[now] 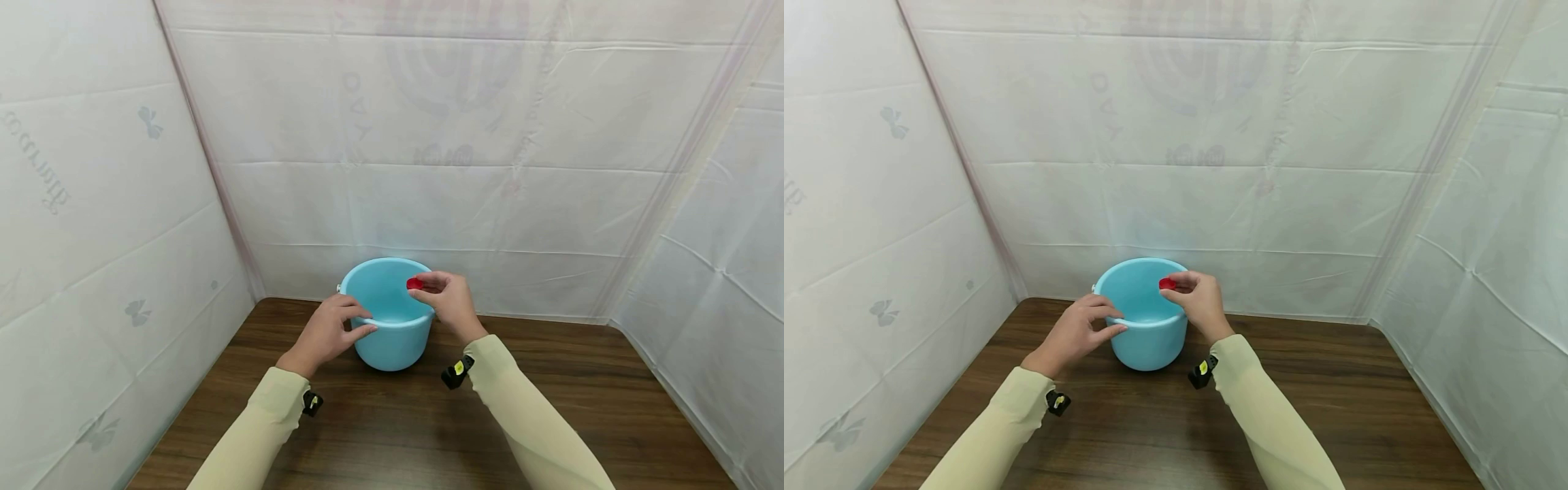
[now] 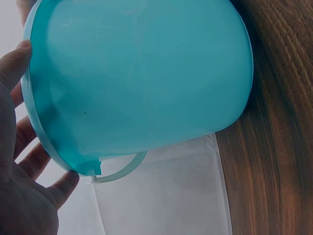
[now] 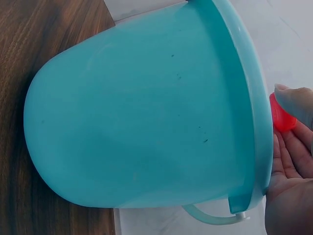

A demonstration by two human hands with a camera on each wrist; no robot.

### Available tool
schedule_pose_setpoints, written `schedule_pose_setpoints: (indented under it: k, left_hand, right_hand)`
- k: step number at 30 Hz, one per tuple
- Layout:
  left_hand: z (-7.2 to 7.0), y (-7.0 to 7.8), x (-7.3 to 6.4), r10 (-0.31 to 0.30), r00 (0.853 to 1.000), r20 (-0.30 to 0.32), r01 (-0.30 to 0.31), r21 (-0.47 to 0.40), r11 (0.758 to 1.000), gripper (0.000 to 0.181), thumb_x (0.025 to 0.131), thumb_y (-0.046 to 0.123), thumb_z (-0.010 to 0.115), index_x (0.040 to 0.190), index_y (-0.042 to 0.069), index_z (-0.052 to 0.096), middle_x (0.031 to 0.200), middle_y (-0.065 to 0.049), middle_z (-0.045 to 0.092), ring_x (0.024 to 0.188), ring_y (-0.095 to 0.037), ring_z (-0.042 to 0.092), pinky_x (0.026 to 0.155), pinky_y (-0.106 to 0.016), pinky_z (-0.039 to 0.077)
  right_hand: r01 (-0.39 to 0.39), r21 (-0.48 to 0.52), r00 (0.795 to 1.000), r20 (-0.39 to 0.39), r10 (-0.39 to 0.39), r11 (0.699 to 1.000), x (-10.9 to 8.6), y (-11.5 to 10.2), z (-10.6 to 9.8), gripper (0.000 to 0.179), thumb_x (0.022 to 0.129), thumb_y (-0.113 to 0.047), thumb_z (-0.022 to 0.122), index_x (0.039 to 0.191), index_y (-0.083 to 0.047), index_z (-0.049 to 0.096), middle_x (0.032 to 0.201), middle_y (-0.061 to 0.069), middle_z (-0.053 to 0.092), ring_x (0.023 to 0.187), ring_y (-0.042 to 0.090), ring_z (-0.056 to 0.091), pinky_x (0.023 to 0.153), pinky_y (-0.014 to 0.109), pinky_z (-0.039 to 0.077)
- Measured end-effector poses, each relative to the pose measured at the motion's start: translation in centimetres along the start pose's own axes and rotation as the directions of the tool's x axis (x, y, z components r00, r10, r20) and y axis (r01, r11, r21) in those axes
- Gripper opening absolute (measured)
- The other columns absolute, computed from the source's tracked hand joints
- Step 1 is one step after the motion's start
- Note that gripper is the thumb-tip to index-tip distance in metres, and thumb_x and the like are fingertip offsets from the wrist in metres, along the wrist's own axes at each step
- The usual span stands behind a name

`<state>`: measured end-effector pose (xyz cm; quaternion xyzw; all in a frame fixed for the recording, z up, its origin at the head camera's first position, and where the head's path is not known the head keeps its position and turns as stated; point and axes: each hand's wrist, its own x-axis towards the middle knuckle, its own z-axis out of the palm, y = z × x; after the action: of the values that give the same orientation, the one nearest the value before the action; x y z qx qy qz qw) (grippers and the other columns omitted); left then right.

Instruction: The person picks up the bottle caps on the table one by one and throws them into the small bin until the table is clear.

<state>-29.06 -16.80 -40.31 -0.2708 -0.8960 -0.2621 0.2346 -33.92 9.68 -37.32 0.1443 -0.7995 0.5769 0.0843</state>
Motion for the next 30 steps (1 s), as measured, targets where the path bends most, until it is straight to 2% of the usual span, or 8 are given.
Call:
schedule_pose_setpoints:
  k: [3, 10, 21, 23, 27, 30]
  left_hand:
    - [0.0, 0.1, 0.0, 0.001, 1.000, 0.003, -0.001, 0.002, 1.000, 0.022, 0.086, 0.037, 0.084, 0.099, 0.019, 0.082, 0.098, 0.004, 0.072, 0.099, -0.017, 0.063, 0.092, -0.042, 0.057]
    - [-0.1, 0.2, 0.0, 0.011, 1.000, 0.000, -0.011, 0.007, 1.000, 0.021, 0.086, 0.036, 0.084, 0.099, 0.019, 0.082, 0.098, 0.004, 0.072, 0.100, -0.018, 0.063, 0.093, -0.042, 0.056]
    - [0.1, 0.1, -0.1, 0.021, 1.000, -0.009, -0.021, 0.002, 1.000, 0.023, 0.087, 0.035, 0.083, 0.101, 0.017, 0.081, 0.101, 0.002, 0.071, 0.100, -0.019, 0.062, 0.093, -0.043, 0.056]
    - [0.2, -0.1, -0.3, 0.023, 1.000, -0.012, -0.023, -0.004, 1.000, 0.027, 0.087, 0.035, 0.083, 0.105, 0.015, 0.080, 0.106, 0.000, 0.071, 0.103, -0.021, 0.063, 0.095, -0.045, 0.056]
    - [0.3, -0.7, -0.9, 0.029, 0.999, -0.035, -0.030, -0.025, 0.999, 0.041, 0.086, 0.034, 0.084, 0.120, 0.014, 0.075, 0.126, -0.007, 0.065, 0.120, -0.029, 0.061, 0.102, -0.052, 0.054]
    - [0.1, -1.2, -1.3, 0.022, 0.998, -0.060, -0.024, -0.044, 0.999, 0.053, 0.087, 0.034, 0.084, 0.133, 0.015, 0.068, 0.143, -0.012, 0.056, 0.137, -0.036, 0.050, 0.109, -0.059, 0.047]
  right_hand:
    - [-0.004, -0.015, 1.000, 0.002, 0.004, 1.000, 0.0, 0.0, 0.0, 0.038, 0.084, -0.023, 0.087, 0.118, -0.010, 0.076, 0.116, 0.010, 0.076, 0.107, 0.025, 0.072, 0.092, 0.040, 0.061]
    - [0.040, -0.043, 0.999, -0.001, -0.040, 0.998, -0.1, 0.1, -0.1, 0.053, 0.083, -0.028, 0.088, 0.129, -0.008, 0.071, 0.136, 0.013, 0.067, 0.131, 0.034, 0.062, 0.108, 0.053, 0.050]
    - [0.042, -0.019, 0.997, -0.066, -0.043, 0.999, -0.4, 1.2, -1.1, 0.048, 0.087, -0.035, 0.083, 0.128, -0.012, 0.072, 0.134, 0.010, 0.069, 0.126, 0.034, 0.063, 0.106, 0.048, 0.053]
    - [0.044, -0.016, 0.995, -0.084, -0.045, 0.999, -0.7, 1.4, -1.6, 0.045, 0.089, -0.034, 0.082, 0.127, -0.011, 0.072, 0.133, 0.011, 0.069, 0.125, 0.033, 0.063, 0.105, 0.048, 0.054]
    - [0.053, -0.061, 0.993, -0.105, -0.059, 0.997, -1.5, 2.0, -2.7, 0.042, 0.093, -0.030, 0.078, 0.129, -0.009, 0.070, 0.139, 0.010, 0.066, 0.127, 0.035, 0.061, 0.107, 0.050, 0.051]
    - [0.054, -0.145, 0.991, -0.115, -0.071, 0.988, -2.3, 2.6, -3.9, 0.044, 0.094, -0.028, 0.077, 0.133, -0.009, 0.068, 0.147, 0.007, 0.061, 0.137, 0.035, 0.054, 0.113, 0.053, 0.045]
